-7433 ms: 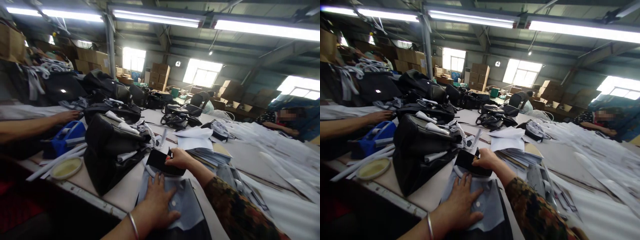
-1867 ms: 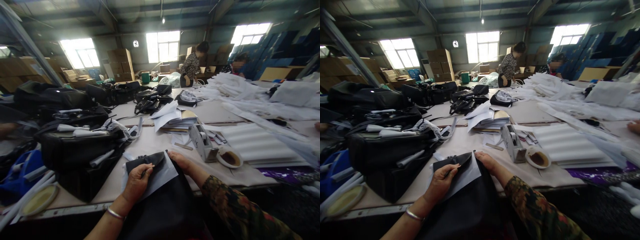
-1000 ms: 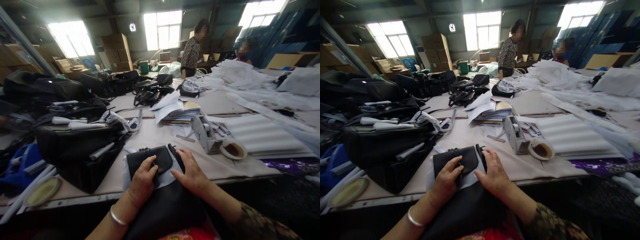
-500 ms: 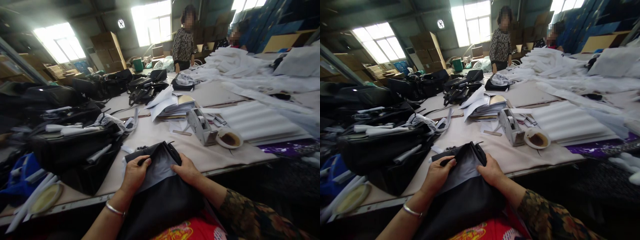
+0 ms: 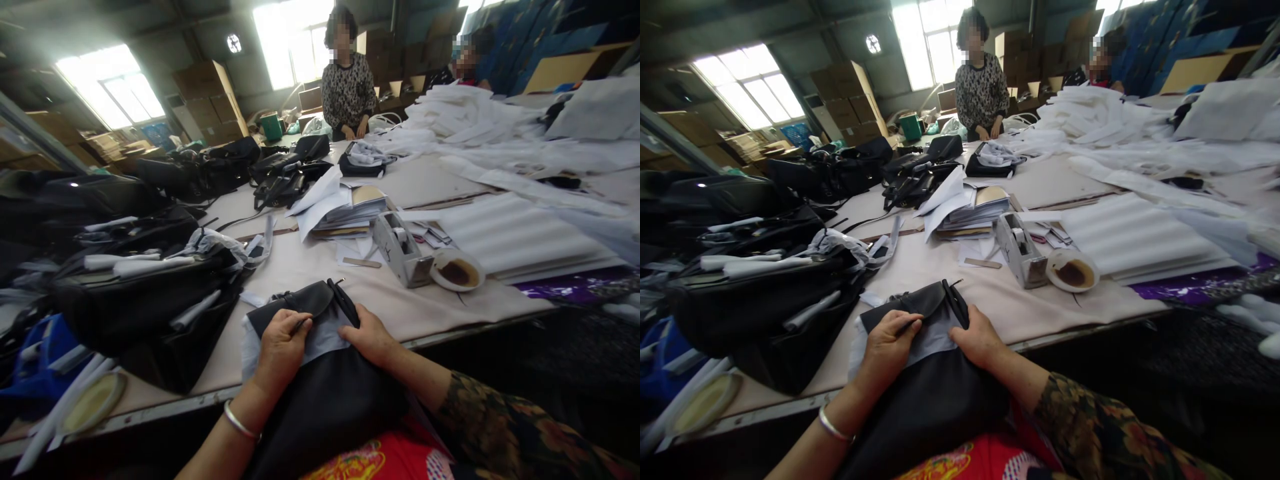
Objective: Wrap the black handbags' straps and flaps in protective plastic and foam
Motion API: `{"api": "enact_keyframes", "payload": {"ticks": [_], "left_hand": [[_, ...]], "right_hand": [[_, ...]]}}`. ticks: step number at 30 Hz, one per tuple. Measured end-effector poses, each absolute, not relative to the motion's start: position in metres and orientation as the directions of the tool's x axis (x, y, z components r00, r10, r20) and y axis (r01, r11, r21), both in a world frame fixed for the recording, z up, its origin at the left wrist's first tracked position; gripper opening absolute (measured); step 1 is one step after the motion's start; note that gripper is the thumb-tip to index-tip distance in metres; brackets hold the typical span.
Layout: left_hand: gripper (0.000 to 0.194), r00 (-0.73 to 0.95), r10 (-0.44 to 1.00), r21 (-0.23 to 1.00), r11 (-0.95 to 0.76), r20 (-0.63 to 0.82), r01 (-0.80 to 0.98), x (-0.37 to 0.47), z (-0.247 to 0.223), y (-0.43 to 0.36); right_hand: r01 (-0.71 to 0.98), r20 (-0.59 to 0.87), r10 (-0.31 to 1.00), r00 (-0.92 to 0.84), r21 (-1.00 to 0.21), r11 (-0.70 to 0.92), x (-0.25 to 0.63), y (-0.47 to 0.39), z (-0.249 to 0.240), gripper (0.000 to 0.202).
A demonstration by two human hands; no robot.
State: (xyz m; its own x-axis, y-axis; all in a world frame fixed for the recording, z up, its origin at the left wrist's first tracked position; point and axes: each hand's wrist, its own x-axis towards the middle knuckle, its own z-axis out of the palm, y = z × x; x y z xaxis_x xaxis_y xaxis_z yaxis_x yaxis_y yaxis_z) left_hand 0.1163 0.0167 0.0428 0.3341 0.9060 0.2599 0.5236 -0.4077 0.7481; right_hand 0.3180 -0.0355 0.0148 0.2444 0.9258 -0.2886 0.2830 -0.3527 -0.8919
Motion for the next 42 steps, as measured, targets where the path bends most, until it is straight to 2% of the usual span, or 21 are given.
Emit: {"api": "enact_keyframes", "payload": {"ticks": [7,12,18,20,22,24,25,27,29,32,35,39,42], "left_hand": [[0.015,0.408,0.857,0.667,-0.505,0.313,0.548,0.125,0.042,0.013],[0.014,0.486,0.813,0.607,-0.571,0.321,0.553,0.122,0.042,0.009],[0.030,0.673,0.672,0.502,-0.716,0.308,0.485,0.104,0.041,0.009],[0.029,0.696,0.650,0.497,-0.732,0.304,0.467,0.101,0.041,0.009],[0.028,0.712,0.634,0.504,-0.740,0.301,0.446,0.098,0.041,0.008],[0.028,0.726,0.622,0.508,-0.745,0.293,0.433,0.098,0.043,0.005],[0.029,0.729,0.621,0.509,-0.744,0.288,0.433,0.098,0.044,0.004],[0.032,0.738,0.623,0.519,-0.735,0.260,0.437,0.097,0.049,0.002],[0.034,0.746,0.630,0.544,-0.713,0.219,0.443,0.093,0.057,0.001],[0.031,0.767,0.624,0.579,-0.684,0.150,0.444,0.081,0.076,-0.007],[0.028,0.782,0.614,0.607,-0.663,0.106,0.438,0.063,0.100,-0.025],[0.038,0.787,0.616,0.674,-0.591,0.022,0.444,0.043,0.126,-0.054],[0.039,0.762,0.647,0.716,-0.544,0.027,0.437,0.030,0.135,-0.067]], "right_hand": [[0.284,-0.286,0.929,0.234,-0.894,-0.346,0.320,-0.033,0.012,0.038],[0.282,-0.279,0.930,0.240,-0.897,-0.341,0.321,-0.032,0.014,0.034],[0.296,-0.314,0.927,0.203,-0.883,-0.364,0.323,-0.034,0.014,0.038],[0.391,-0.242,0.945,0.219,-0.866,-0.312,0.326,-0.037,0.020,0.053],[0.580,-0.026,0.974,0.224,-0.799,-0.155,0.330,-0.037,0.033,0.072],[0.756,0.207,0.977,0.054,-0.647,0.095,0.330,-0.034,0.050,0.080],[0.795,0.261,0.960,-0.097,-0.561,0.233,0.328,-0.031,0.060,0.076],[0.759,0.229,0.877,-0.422,-0.439,0.480,0.320,-0.021,0.076,0.062],[0.678,0.113,0.769,-0.630,-0.404,0.614,0.310,-0.010,0.085,0.058],[0.617,0.006,0.684,-0.730,-0.426,0.662,0.300,0.003,0.087,0.063],[0.584,-0.005,0.656,-0.755,-0.461,0.669,0.302,0.006,0.086,0.066],[0.576,-0.032,0.647,-0.762,-0.492,0.653,0.306,0.004,0.090,0.074],[0.562,0.006,0.668,-0.744,-0.535,0.631,0.307,0.001,0.094,0.068]]}}
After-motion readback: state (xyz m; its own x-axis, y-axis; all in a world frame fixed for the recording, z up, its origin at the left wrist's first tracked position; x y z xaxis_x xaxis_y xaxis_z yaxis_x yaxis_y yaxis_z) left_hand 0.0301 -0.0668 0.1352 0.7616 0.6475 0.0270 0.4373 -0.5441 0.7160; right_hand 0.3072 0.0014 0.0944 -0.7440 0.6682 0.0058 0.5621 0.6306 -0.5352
